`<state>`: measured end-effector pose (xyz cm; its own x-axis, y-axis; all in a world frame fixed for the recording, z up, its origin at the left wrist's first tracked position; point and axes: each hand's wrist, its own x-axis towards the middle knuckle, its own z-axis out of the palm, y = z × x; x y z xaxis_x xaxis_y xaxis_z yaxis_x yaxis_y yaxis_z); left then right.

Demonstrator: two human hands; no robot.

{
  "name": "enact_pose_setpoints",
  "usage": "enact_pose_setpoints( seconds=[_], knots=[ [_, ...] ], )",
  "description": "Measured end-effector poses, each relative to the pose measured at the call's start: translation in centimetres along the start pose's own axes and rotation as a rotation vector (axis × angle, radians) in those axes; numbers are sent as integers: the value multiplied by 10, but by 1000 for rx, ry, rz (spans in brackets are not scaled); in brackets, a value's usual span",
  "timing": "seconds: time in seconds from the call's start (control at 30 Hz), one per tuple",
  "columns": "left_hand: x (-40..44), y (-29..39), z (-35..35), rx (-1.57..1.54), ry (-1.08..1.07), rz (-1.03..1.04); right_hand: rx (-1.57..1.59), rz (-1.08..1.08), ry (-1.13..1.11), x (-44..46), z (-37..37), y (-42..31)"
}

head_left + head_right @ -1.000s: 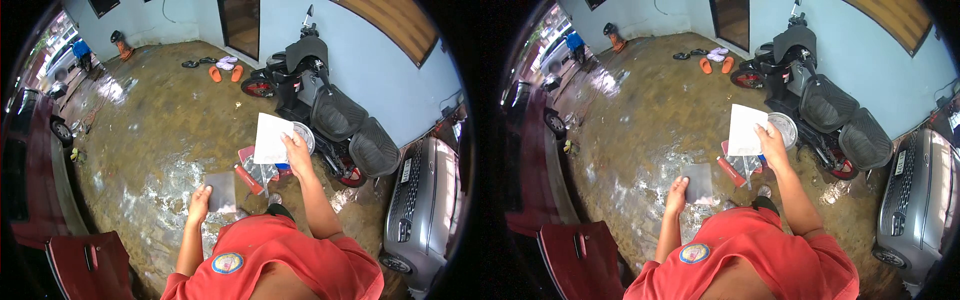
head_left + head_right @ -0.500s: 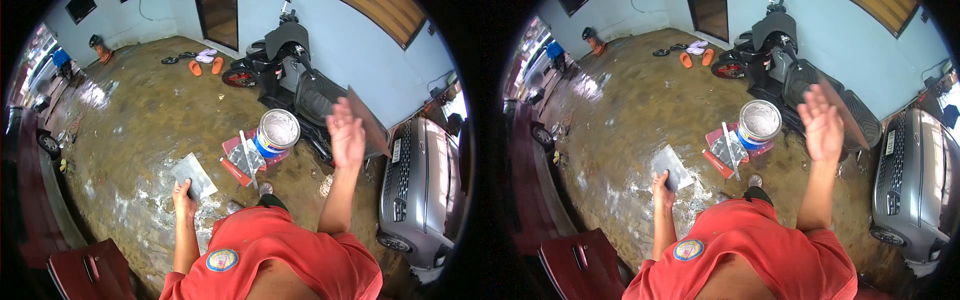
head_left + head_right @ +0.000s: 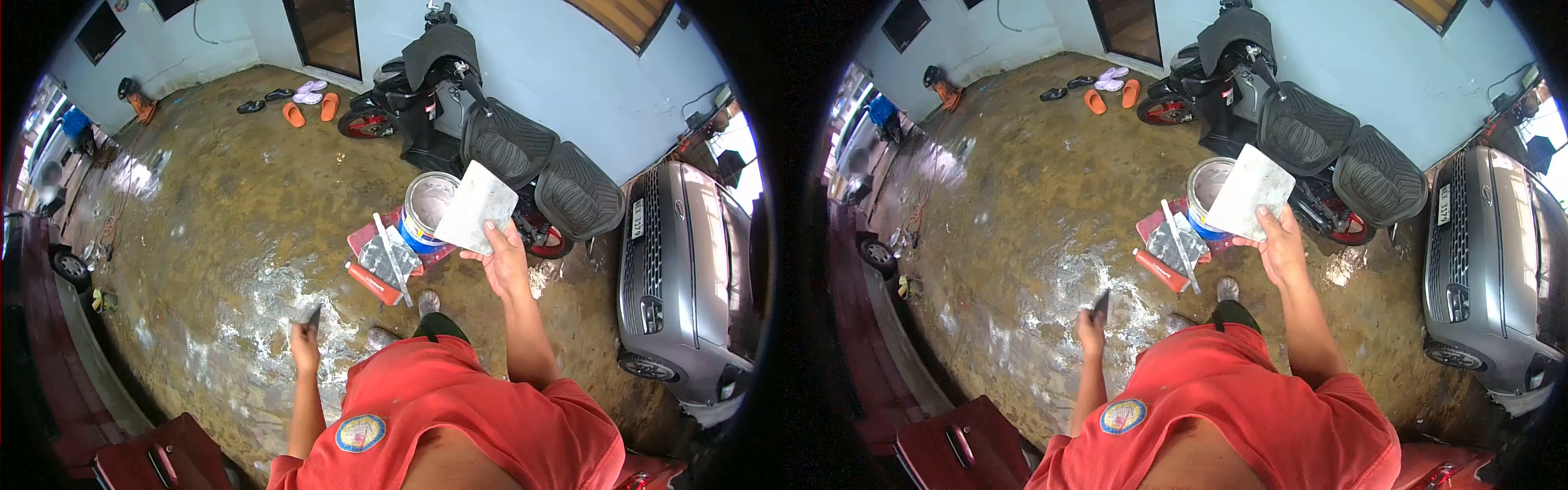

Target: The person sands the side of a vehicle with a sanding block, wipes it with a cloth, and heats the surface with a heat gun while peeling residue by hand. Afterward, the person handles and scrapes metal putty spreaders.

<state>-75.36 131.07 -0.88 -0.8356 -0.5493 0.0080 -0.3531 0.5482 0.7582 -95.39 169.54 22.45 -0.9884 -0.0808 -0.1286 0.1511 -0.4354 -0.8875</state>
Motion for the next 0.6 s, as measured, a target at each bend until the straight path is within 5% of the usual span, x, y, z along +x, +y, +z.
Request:
enact_pose_setpoints(
  seconds=[0.07, 0.1, 0.13, 0.2, 0.33, 0.43, 0.53, 0.6],
  knots=[
    [-39, -67, 38, 314, -332, -249, -14, 8, -7, 2, -2, 2],
    [-57, -78, 53, 450, -551, -218, -15, 12, -4, 2, -3, 5],
    [-92, -114, 71, 245, -631, -94, -16, 14, 2, 2, -4, 6],
    [-110, -119, 81, 10, -601, -375, -38, -3, -9, -1, -3, 6],
    [-88, -159, 64, -193, -501, -269, -122, 37, -123, -6, 6, 10],
    [-41, -29, -4, -4, -108, -119, -205, 117, -212, -2, 16, 29],
    [1, 19, -22, -52, 130, 135, -266, 182, -349, -3, 38, 48],
    [21, 27, -37, -85, -121, -46, -286, 221, -413, -9, 59, 58]
  ],
)
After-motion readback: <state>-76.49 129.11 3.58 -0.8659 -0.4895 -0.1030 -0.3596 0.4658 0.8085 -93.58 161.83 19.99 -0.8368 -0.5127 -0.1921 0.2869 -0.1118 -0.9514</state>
